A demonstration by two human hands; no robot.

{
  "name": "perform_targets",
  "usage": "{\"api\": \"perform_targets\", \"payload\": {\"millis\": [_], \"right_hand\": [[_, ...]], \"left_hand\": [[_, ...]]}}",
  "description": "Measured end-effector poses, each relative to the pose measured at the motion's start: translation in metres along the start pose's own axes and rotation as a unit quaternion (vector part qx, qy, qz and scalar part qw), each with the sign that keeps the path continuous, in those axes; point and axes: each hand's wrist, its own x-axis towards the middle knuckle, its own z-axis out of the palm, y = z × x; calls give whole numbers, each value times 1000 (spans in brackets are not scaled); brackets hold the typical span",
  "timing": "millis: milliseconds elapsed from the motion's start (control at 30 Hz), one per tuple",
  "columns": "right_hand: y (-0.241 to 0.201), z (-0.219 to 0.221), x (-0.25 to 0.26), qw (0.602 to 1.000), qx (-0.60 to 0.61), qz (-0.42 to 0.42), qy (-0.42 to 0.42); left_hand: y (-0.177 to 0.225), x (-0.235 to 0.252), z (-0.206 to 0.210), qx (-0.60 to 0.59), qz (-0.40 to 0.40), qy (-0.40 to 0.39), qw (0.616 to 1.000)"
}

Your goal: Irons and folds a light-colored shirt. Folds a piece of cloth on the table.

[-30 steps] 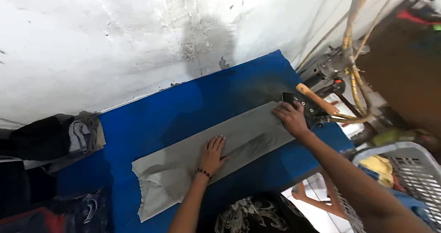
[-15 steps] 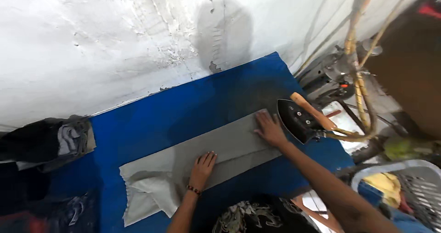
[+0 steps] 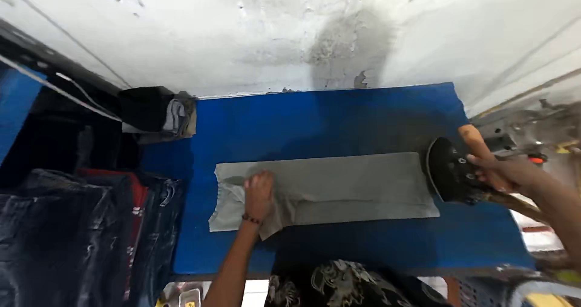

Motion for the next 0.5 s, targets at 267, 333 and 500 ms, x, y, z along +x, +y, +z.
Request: {"api": "perform_targets", "payload": {"millis": [267,333,500], "right_hand": [[-109,190,-159,970,-134,-136,-150],[-119,238,-177,952,-179,-170,-181],[-107,202,-168,964,-152,-147,-159]], "left_hand": [[-70,-17,-27,-44,-86,109,989],[-64,-37,-31,-66,-94,76,990],[-67,-104,-30,-39,-46,90,994]]}}
